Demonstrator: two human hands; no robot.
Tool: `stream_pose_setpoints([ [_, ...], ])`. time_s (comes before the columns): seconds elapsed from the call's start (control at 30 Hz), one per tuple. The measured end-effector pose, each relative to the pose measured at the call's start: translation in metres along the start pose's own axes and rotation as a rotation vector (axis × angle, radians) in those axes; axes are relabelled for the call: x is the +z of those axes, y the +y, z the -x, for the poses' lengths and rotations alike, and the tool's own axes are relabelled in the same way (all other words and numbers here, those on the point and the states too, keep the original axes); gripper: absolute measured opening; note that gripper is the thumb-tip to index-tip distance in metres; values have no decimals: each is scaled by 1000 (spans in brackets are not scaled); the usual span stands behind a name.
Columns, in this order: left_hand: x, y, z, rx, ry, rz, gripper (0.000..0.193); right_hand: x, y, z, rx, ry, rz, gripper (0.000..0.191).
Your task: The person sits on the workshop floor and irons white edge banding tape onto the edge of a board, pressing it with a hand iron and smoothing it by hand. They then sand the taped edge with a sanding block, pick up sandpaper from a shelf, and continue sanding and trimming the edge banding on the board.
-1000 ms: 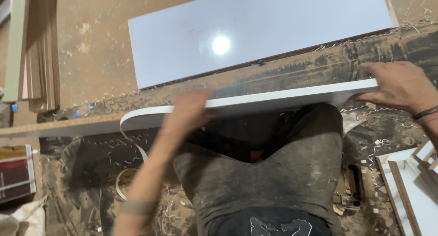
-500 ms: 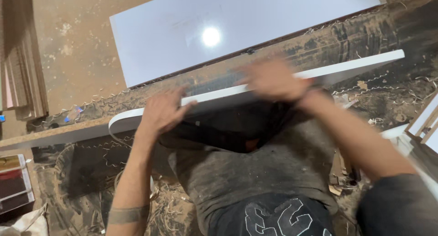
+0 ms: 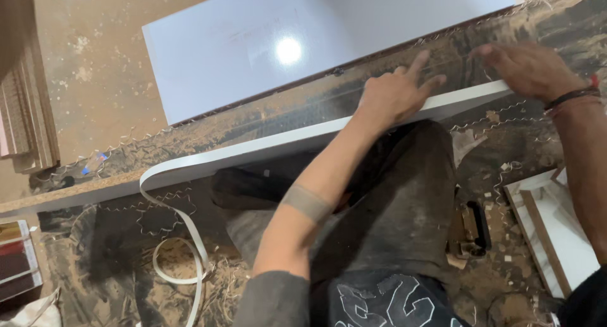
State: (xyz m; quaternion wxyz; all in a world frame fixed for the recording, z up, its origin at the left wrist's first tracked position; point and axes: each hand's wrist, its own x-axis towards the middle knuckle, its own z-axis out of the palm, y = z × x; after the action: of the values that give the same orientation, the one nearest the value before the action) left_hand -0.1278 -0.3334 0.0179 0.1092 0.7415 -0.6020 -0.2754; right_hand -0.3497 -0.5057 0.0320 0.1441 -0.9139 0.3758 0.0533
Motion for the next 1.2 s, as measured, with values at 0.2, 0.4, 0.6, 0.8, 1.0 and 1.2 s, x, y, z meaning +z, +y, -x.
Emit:
stream_pose_setpoints([
  [0.2, -80, -107, 127, -72, 85, 53, 65, -11, -6, -9, 129, -228, 278, 73],
  [0.4, -93, -175, 177, -79, 253, -125, 49, -6, -198, -18, -66, -357, 123, 51],
  [0.6, -85, -183, 176, -111, 363, -131, 49, 64, -338, -42, -502, 39, 66, 42],
  [0.8, -97, -166, 171, -234, 194, -7, 49, 15, -105, -22, -229, 144, 272, 46],
  [1.0, -100, -146, 168, -244, 135, -114, 51, -8, 25, -15, 119, 16, -445, 75],
  [1.2, -95, -147, 174, -198, 173, -87, 50, -4, 36, -6, 271, 75, -833, 83],
])
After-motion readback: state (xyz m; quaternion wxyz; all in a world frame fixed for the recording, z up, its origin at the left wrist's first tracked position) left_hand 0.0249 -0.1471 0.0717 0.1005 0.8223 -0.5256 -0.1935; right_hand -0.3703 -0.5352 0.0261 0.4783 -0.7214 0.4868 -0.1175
